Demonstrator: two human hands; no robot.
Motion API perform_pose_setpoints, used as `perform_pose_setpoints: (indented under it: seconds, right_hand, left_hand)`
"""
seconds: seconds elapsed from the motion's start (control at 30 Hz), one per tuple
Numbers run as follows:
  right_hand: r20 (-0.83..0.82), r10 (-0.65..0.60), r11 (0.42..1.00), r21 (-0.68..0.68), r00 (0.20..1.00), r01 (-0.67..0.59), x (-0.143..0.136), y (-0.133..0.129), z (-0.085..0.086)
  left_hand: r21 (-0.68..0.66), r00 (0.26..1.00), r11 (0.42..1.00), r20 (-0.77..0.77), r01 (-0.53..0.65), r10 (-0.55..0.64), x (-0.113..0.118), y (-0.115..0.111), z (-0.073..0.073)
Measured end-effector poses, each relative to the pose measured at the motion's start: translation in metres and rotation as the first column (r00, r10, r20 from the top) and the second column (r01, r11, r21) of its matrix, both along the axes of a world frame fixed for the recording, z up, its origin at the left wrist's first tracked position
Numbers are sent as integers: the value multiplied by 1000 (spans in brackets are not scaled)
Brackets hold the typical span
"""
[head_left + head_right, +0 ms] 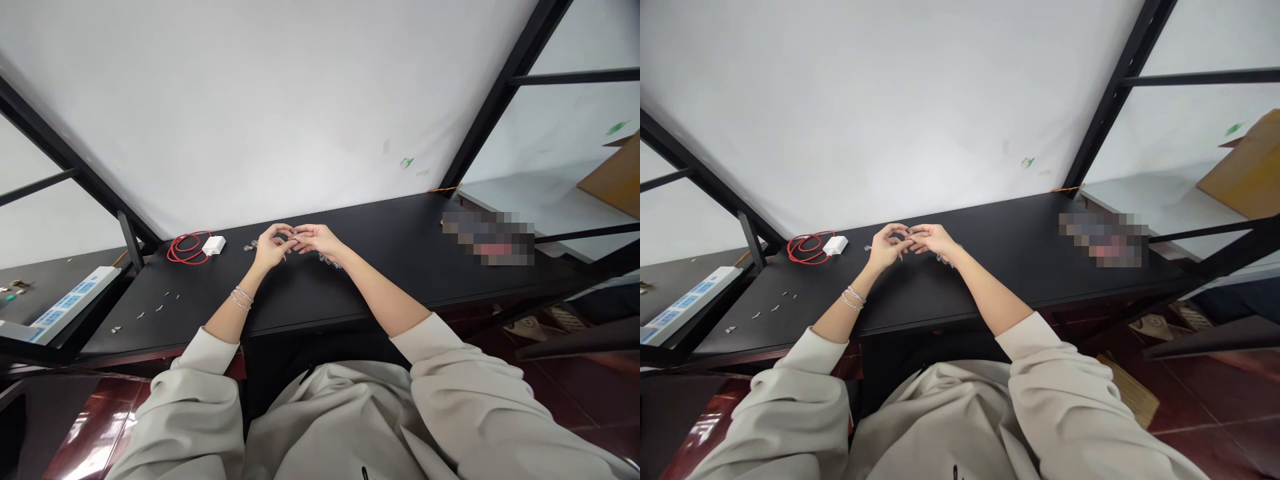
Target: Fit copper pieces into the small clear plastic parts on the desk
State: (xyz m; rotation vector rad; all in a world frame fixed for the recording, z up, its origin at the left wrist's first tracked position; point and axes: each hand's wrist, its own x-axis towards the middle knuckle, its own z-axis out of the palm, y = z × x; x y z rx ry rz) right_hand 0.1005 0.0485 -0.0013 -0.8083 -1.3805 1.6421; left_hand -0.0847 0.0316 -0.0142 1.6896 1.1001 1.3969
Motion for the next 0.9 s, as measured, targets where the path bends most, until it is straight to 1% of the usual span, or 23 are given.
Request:
perform_pose_setpoints:
  seconds: [0.1,0.2,0.3,0.37,0.47,0.6,0.77,0.9]
  right_hand:
    - [-8,-17,1000,2,1000,17,0,-1,1]
    - [-22,-65,998,11,998,65,-1,0,0]
    - [-23,-114,992,59,993,115,-2,2,-1]
    - [-14,-141,986,87,990,142,-2,3,-3]
    - [0,-141,985,98,990,140,-2,5,-4]
    - [17,-122,986,114,992,119,-2,6,-5]
    - [68,-131,970,214,989,114,-4,10,-11]
    - [155,-178,937,329,972,119,-5,13,-15]
  left_hand:
    - [-6,1000,1000,1,1,-1,0,0,-1]
    - [-14,1000,1000,-9,-11,11,0,1,-3]
    - [-5,1000,1000,-13,-25,25,-1,2,-4]
    - [-4,1000,1000,-13,-11,11,-1,2,-4]
    - [3,1000,1000,-24,19,-19,-1,0,-3]
    - [32,998,999,-67,-16,18,-1,-1,-2]
    - [17,993,999,-106,-45,47,-1,0,-4]
    - [27,991,999,-130,-42,45,-1,0,-5]
